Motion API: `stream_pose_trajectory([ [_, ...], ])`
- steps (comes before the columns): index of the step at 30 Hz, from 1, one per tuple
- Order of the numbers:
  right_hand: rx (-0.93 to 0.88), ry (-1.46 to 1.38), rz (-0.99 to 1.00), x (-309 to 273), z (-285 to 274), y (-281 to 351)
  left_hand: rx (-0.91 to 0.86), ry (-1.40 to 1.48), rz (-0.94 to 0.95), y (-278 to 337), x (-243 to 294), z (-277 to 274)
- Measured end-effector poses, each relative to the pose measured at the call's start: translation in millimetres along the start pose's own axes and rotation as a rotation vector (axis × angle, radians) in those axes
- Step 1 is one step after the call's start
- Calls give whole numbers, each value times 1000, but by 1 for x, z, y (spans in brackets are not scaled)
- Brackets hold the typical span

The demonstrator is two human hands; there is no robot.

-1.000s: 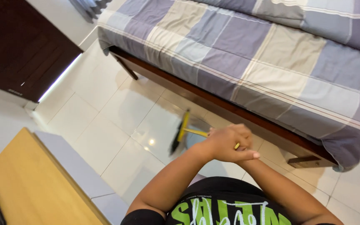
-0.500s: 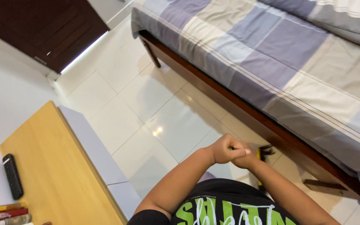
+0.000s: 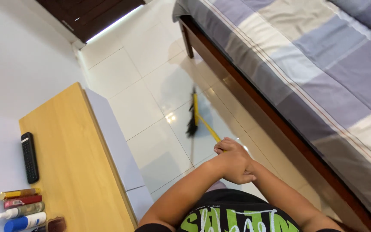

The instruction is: The person sweeps the tiled floor of a bedroom using a yellow broom. They move around furniture, including a wooden chair and a bed, to clean the entire area.

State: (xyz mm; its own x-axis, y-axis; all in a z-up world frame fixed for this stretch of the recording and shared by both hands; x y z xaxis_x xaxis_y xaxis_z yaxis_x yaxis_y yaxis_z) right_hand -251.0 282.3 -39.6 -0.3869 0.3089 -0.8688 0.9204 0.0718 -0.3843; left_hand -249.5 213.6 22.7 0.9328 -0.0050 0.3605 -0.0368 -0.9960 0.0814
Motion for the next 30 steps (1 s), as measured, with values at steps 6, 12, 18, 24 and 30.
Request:
stream_pose_trajectory([
  [6, -82, 88, 241, -1, 8, -66, 451, 186, 34, 59, -38, -113],
  [12, -160, -2, 267, 6, 47, -95, 320, 722, -320, 97, -110, -72],
  [18, -329, 111, 332, 120, 101, -106, 253, 194, -256, 97, -127, -56],
  [24, -331, 110, 209, 78, 104, -187, 207, 158, -419, 113, -167, -53],
  [30, -356, 284, 223, 59, 79, -258, 586, 220, -274, 142, -206, -119],
])
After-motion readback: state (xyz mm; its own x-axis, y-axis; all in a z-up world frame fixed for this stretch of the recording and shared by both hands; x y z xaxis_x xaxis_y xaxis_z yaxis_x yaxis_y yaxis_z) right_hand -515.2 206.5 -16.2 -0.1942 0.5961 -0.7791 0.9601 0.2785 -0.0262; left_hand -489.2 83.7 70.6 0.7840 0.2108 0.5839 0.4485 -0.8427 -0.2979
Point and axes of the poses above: each hand's wrist, its own y-axis away from the middle knuckle, its own z-axis out of the palm, x = y × z, the point moved 4 cm from there along -y, towards the middle knuckle, and after that the axes turned 15 degrees about -y, right-handed, at the moved point
